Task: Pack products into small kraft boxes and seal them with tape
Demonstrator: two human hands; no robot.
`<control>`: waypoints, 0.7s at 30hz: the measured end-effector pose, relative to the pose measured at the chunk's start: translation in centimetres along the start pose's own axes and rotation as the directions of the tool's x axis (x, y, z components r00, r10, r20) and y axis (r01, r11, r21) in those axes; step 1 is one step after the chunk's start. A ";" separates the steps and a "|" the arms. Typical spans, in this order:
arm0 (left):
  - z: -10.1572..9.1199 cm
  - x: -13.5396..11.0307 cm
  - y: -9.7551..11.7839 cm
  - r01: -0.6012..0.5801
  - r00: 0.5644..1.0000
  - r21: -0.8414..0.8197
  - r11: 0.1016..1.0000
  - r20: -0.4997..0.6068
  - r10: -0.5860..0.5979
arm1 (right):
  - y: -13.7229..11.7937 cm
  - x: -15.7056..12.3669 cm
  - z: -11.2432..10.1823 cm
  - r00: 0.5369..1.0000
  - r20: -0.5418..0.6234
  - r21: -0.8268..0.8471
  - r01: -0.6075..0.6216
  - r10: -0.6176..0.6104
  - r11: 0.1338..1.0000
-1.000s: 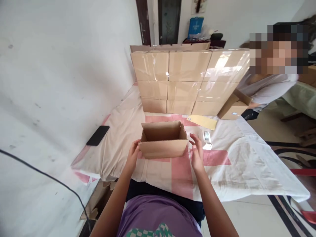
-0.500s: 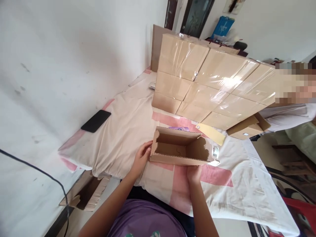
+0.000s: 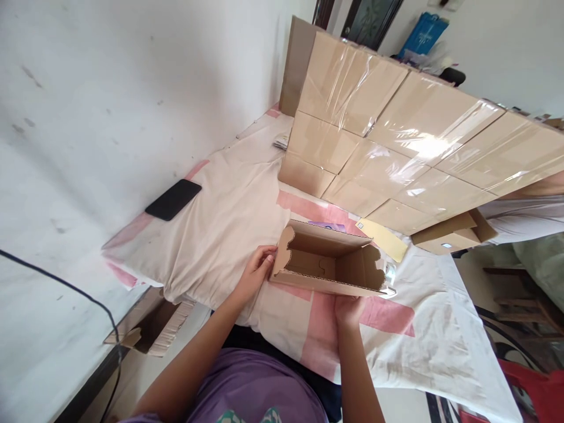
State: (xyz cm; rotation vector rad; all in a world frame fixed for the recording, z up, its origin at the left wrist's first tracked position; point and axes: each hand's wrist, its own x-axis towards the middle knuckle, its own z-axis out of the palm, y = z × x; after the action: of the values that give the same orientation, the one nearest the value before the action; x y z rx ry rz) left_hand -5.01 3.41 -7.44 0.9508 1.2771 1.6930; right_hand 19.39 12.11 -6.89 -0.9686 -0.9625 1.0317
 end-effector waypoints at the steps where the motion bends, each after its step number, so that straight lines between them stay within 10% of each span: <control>1: -0.1 0.3 0.0 0.018 0.999 -0.013 1.000 0.028 -0.018 | 0.0 0.0 0.0 1.000 -0.003 0.009 0.002 -0.002 1.000; 21: -0.7 1.7 0.5 0.024 0.992 -0.052 0.998 0.122 -0.017 | 0.2 0.2 0.1 0.996 -0.070 0.063 -0.059 0.064 0.996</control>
State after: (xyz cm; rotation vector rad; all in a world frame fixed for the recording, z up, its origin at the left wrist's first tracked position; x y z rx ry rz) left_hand -6.38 4.58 -6.95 0.9904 1.1526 1.6197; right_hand 19.29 12.39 -7.03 -0.9835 -0.8417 1.0646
